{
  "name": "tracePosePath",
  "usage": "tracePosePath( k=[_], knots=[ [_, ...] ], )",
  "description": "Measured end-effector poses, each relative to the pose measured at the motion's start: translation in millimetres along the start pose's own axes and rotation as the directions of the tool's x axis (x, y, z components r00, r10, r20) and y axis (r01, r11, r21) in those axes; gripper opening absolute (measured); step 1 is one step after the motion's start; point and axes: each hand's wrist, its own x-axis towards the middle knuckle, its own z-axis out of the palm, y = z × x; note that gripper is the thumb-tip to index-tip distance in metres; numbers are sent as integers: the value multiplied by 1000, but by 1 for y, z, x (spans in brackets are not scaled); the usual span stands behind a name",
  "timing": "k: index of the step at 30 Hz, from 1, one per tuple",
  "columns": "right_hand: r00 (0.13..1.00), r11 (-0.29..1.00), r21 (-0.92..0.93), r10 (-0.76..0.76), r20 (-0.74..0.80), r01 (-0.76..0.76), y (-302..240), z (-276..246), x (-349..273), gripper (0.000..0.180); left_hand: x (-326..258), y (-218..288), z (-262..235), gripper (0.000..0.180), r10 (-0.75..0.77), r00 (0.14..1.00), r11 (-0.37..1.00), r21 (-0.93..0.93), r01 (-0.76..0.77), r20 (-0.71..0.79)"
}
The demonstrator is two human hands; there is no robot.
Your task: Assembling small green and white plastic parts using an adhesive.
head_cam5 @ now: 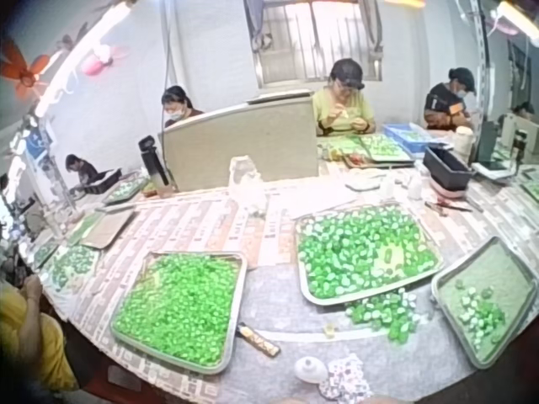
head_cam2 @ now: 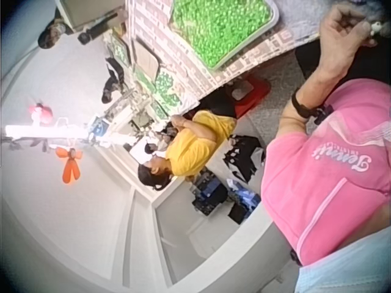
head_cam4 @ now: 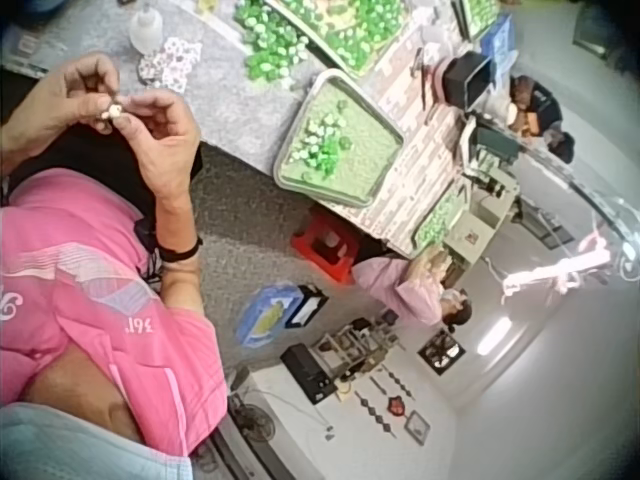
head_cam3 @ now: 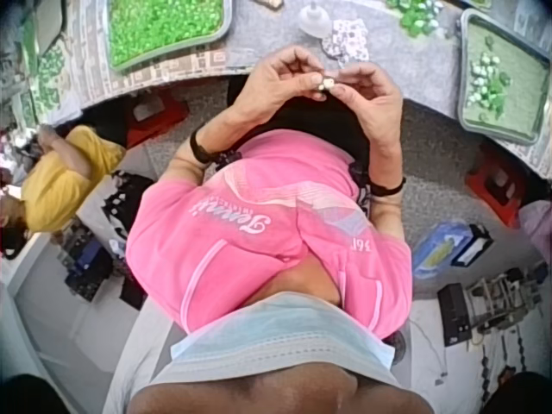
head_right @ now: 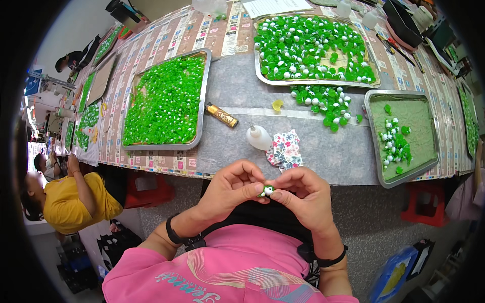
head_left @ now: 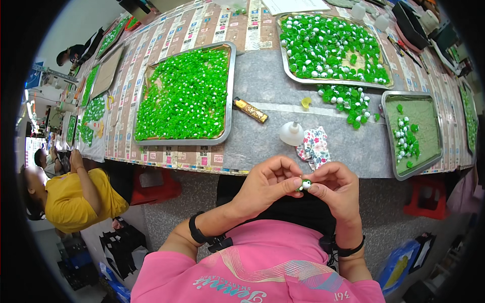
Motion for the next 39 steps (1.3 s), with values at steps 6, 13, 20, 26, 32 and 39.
tracePosePath(
  k=[6,13,20,26,32,39],
  knots=[
    [986,976,144,164,29,-166,3,-7,4,29,-2,6,4,21,212,971,895,378,-239,112],
    [979,945,257,201,38,-204,3,0,4,27,-3,-2,0,19,267,954,882,365,-300,138],
    [988,955,254,145,48,-153,-1,7,3,26,-3,-1,2,17,298,946,889,324,-324,128],
    [990,966,221,127,57,-137,1,4,1,27,-4,1,4,21,319,933,827,432,-359,164],
    [989,951,272,140,51,-148,5,3,0,30,-5,2,5,19,339,926,760,531,-374,168],
    [990,975,177,127,63,-137,5,2,-1,32,-2,4,6,17,496,841,545,676,-496,217]
  ],
)
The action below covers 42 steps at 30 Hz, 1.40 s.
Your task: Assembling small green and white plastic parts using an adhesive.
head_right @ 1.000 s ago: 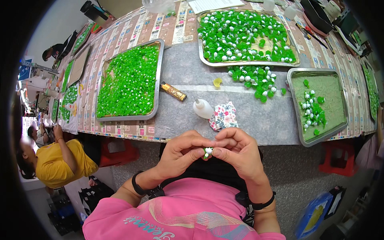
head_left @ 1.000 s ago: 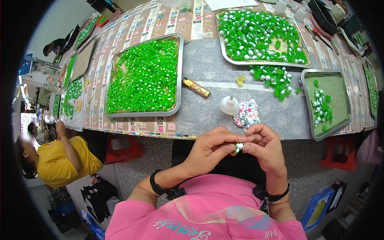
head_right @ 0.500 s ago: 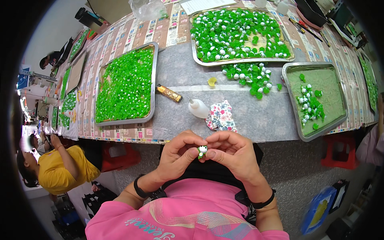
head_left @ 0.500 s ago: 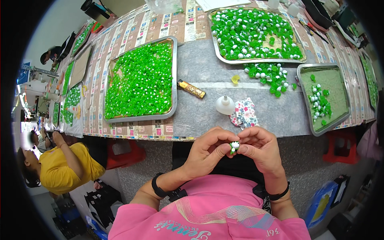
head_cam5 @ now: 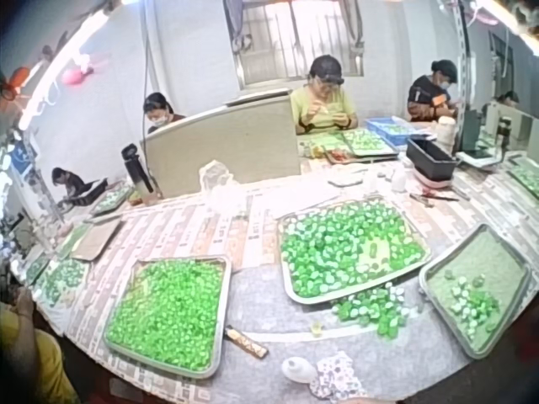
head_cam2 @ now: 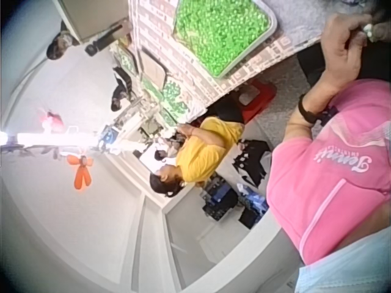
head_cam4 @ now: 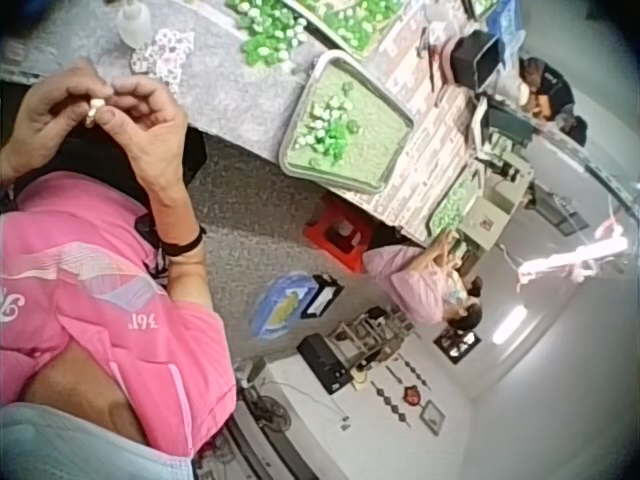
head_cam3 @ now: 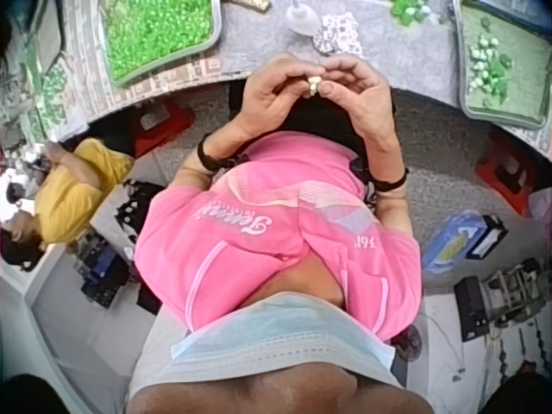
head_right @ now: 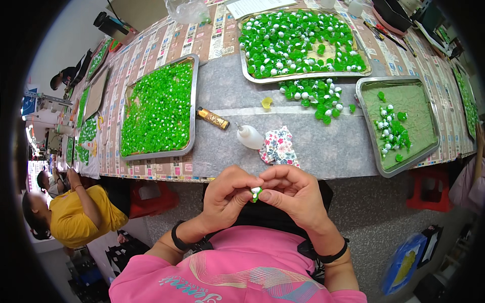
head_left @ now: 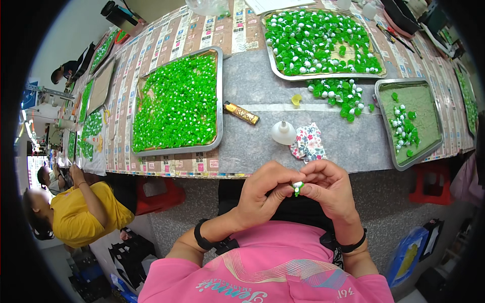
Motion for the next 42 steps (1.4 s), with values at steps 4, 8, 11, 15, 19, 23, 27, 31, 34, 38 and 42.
tracePosePath(
  k=[4,8,11,15,19,23,27,31,34,38,42],
  knots=[
    [999,999,51,-15,32,13,-1,0,0,31,-1,1,3,16,48,999,996,72,-46,-27],
    [998,998,58,-13,64,10,0,-5,-1,31,-4,4,6,18,89,995,991,100,-84,-42],
    [998,998,62,-3,62,-1,0,-6,-1,33,-8,2,8,20,55,997,996,74,-51,-48],
    [999,998,55,-14,53,11,-1,-5,0,35,-6,1,5,21,50,998,997,65,-48,-30],
    [998,998,22,-59,33,58,-9,2,-1,39,-2,1,4,22,86,996,996,36,-85,-34],
    [990,980,-137,-139,26,141,-7,3,-3,43,0,-3,4,20,128,991,991,47,-127,-34],
    [981,961,-202,-195,-16,188,-6,5,-4,42,-2,-4,3,19,-20,1000,993,-112,21,4],
    [968,909,-359,-247,-51,213,-7,6,-4,39,-3,-4,4,19,-141,990,937,-320,144,31],
    [957,887,-400,-280,-75,228,-7,8,-4,38,-2,-6,3,19,-167,985,906,-386,174,53],
    [955,868,-441,-287,-71,228,-6,8,-3,37,-3,-13,2,18,-172,983,881,-436,184,66],
    [967,899,-394,-242,-83,191,-9,10,-2,35,-3,-11,3,15,-253,966,821,-516,246,57]
  ],
)
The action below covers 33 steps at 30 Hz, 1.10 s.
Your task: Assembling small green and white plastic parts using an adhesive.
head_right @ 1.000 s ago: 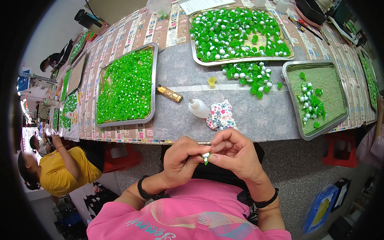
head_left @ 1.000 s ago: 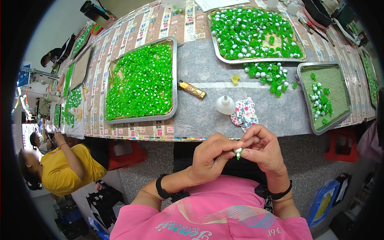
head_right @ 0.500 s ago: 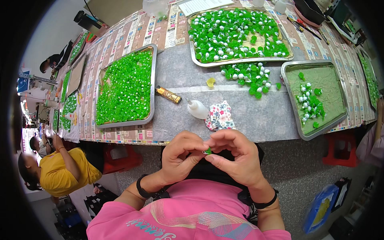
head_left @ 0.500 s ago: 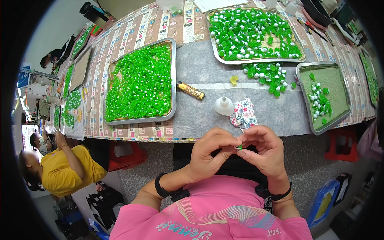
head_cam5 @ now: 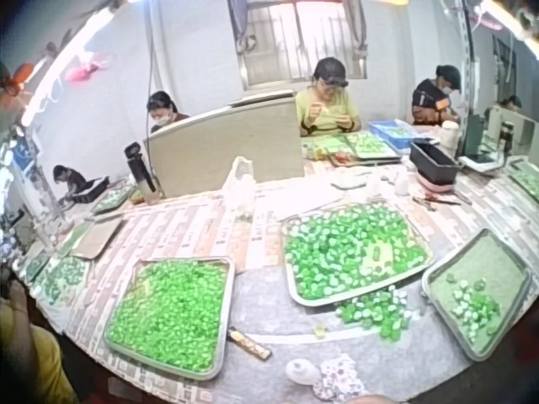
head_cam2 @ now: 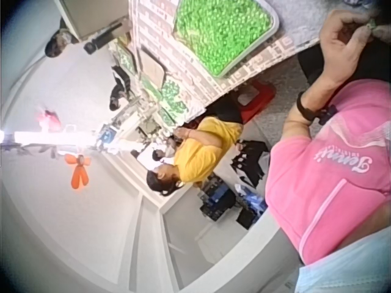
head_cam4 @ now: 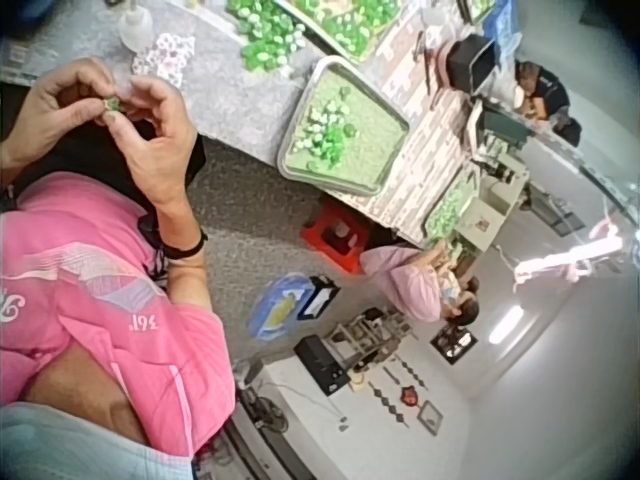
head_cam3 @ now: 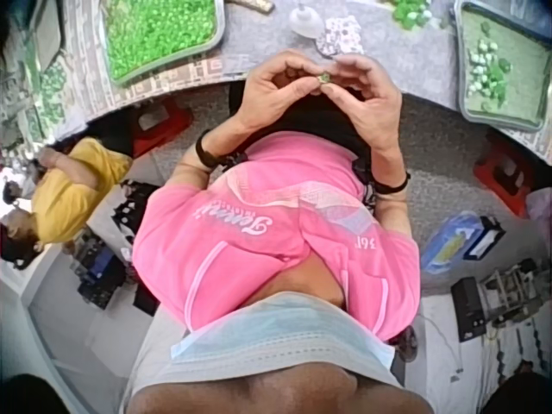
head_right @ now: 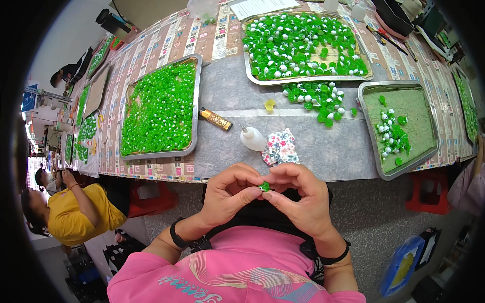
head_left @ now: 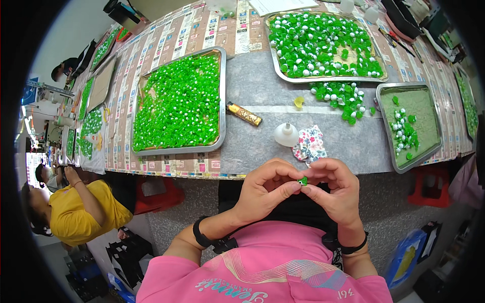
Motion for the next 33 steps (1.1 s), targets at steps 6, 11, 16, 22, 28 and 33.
tracePosePath(
  k=[6,11,16,22,28,33],
  knots=[
    [999,998,52,44,26,-46,0,1,2,32,-2,-1,-3,16,-55,998,997,-59,55,-4],
    [979,995,-104,-20,-204,-1,-7,-14,6,26,-5,13,-11,16,-24,998,996,84,29,-53],
    [704,805,-587,-468,-535,89,1,-92,12,22,-2,51,-53,11,384,908,694,701,-165,-166],
    [592,484,-839,-610,-527,-248,7,-165,4,19,0,70,-122,13,654,729,225,972,71,-205],
    [580,332,-914,-707,-405,-235,12,-172,11,19,14,73,-140,14,647,745,26,981,192,-163],
    [583,370,-917,-717,-383,-147,1,-125,15,18,30,69,-148,13,604,785,-80,969,235,-141]
  ],
)
